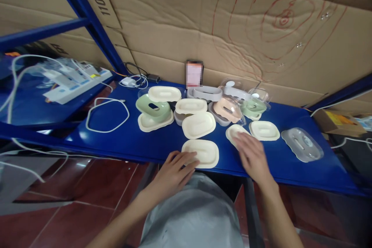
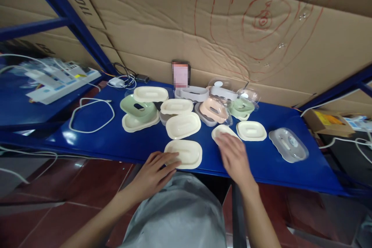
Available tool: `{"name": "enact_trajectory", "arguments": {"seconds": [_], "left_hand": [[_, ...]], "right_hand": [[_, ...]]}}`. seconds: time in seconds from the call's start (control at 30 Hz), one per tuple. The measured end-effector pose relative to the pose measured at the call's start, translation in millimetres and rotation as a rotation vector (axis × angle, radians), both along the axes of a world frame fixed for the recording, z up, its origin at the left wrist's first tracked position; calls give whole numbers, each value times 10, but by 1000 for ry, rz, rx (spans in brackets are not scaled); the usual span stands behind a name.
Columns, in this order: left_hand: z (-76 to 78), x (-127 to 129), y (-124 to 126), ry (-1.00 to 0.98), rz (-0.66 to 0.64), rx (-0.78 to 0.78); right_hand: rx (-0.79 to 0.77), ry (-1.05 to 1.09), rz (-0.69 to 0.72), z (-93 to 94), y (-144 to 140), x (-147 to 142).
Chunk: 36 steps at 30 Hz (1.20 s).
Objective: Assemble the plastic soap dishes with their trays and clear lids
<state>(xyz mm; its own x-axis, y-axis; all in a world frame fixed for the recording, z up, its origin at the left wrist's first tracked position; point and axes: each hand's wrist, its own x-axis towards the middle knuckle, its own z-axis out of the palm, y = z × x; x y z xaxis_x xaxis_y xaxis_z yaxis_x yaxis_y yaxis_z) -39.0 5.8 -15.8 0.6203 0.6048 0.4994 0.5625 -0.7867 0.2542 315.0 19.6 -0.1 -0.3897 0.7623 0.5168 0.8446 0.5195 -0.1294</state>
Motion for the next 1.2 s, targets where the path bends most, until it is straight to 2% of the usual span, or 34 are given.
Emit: {"name": "enact_trajectory", "arguments": {"seconds": [0.07,0.13,0.23,0.3,0.4,0.5,0.63,0.77,0.83,0.93,1.0,1.07,1.2], "left_hand": [[-18,14,5,-1,0,-15],[-51,9,4,-24,7,-29],[-105,7,-4,-72,17,-37],[-124,21,-6,-91,15,-33],[-122,17,5,-111,12,-19],[-111,-108,57,-109,46,-3],[-113,-450,171,-70,260,42],[-48,-606,220,-74,463,91],[33,-526,238,-93,476,122],[166,-274,376,-91,389,129],[225,-87,577,-36,356,118],[252,64,825,52,398,109],[277,180,1163,151,420,8]], "right_hand": [[-55,-56,130,23,229,-427],[-54,-130,163,44,472,-686],[-14,-206,198,110,750,-820],[5,-217,230,181,811,-807],[-5,-152,235,287,671,-716],[-55,-14,199,317,337,-591],[-141,8,134,235,-82,-474],[-198,-33,122,158,-209,-490],[-204,-37,137,132,-196,-534],[-213,-13,159,74,-177,-613],[-219,13,163,15,-186,-656],[-212,35,154,-50,-205,-680],[-153,82,107,-155,-234,-677]]}}
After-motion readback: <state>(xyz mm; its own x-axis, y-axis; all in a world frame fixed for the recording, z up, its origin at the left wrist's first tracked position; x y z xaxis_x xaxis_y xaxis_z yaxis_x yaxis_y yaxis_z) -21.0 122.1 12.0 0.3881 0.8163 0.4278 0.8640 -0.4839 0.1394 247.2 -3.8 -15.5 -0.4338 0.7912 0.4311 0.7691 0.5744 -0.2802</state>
